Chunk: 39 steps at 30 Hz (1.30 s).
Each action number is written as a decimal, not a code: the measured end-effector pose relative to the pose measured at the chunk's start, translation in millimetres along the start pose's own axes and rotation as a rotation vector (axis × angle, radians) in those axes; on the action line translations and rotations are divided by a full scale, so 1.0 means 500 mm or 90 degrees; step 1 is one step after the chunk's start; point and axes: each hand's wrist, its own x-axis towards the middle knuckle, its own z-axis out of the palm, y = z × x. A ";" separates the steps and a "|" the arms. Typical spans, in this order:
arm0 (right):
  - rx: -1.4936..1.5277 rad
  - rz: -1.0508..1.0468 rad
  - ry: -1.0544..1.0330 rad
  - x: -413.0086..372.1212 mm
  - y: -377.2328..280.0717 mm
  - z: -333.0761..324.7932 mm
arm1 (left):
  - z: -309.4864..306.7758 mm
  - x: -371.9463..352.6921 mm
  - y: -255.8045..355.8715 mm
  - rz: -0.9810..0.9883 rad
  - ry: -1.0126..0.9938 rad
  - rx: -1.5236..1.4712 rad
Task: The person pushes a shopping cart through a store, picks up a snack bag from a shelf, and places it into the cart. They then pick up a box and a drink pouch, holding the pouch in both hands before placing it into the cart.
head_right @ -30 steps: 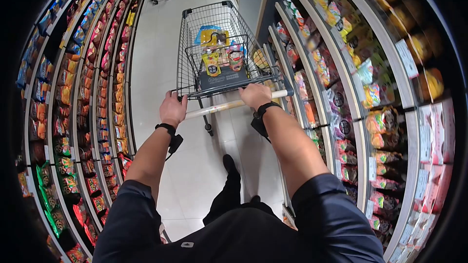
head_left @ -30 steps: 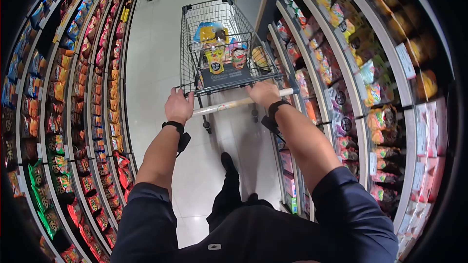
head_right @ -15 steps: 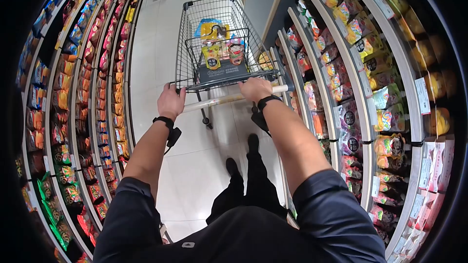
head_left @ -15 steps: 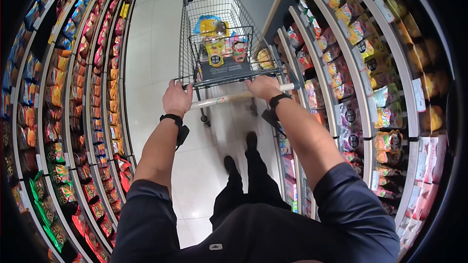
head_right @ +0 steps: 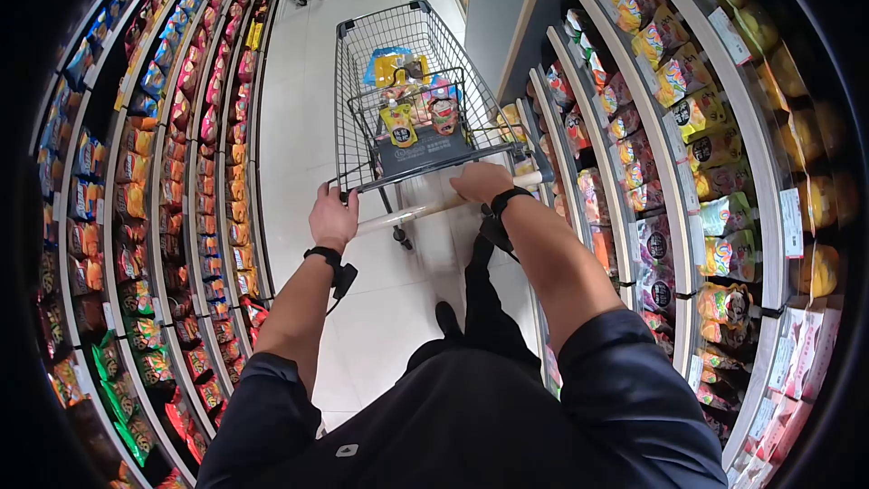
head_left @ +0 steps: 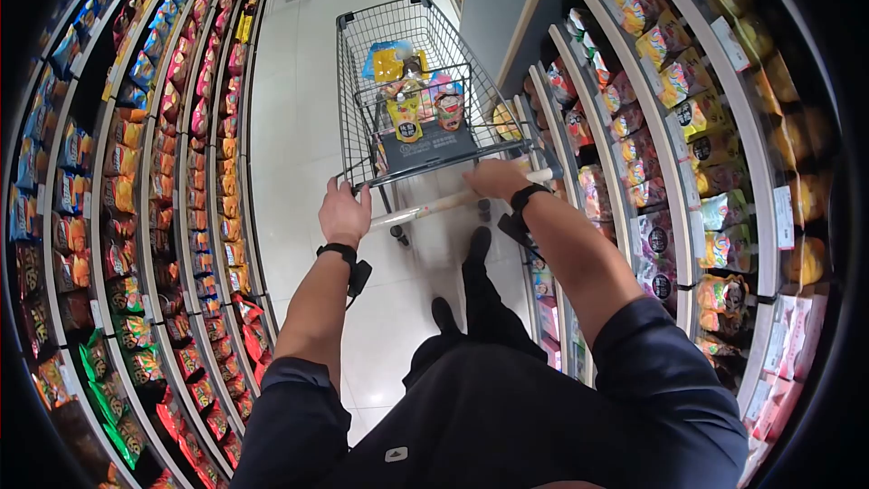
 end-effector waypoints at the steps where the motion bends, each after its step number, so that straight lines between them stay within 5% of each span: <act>1: -0.002 -0.005 0.005 0.008 -0.001 -0.004 | 0.005 0.011 -0.002 0.000 0.000 0.004; 11: -0.018 -0.117 -0.065 0.115 0.005 -0.017 | 0.001 0.084 -0.007 -0.009 0.010 0.000; 27: 0.113 -0.052 -0.029 0.143 -0.017 -0.039 | -0.003 0.152 -0.023 0.064 -0.067 0.057; 31: 0.165 -0.046 0.086 0.132 -0.011 -0.013 | 0.000 0.158 -0.037 0.250 -0.032 0.053; 33: 0.203 -0.127 0.265 0.119 -0.001 0.003 | 0.003 0.168 -0.044 0.380 -0.022 -0.010; 39: 0.434 -0.051 0.330 0.025 0.006 -0.025 | 0.007 0.171 -0.051 0.537 -0.116 -0.064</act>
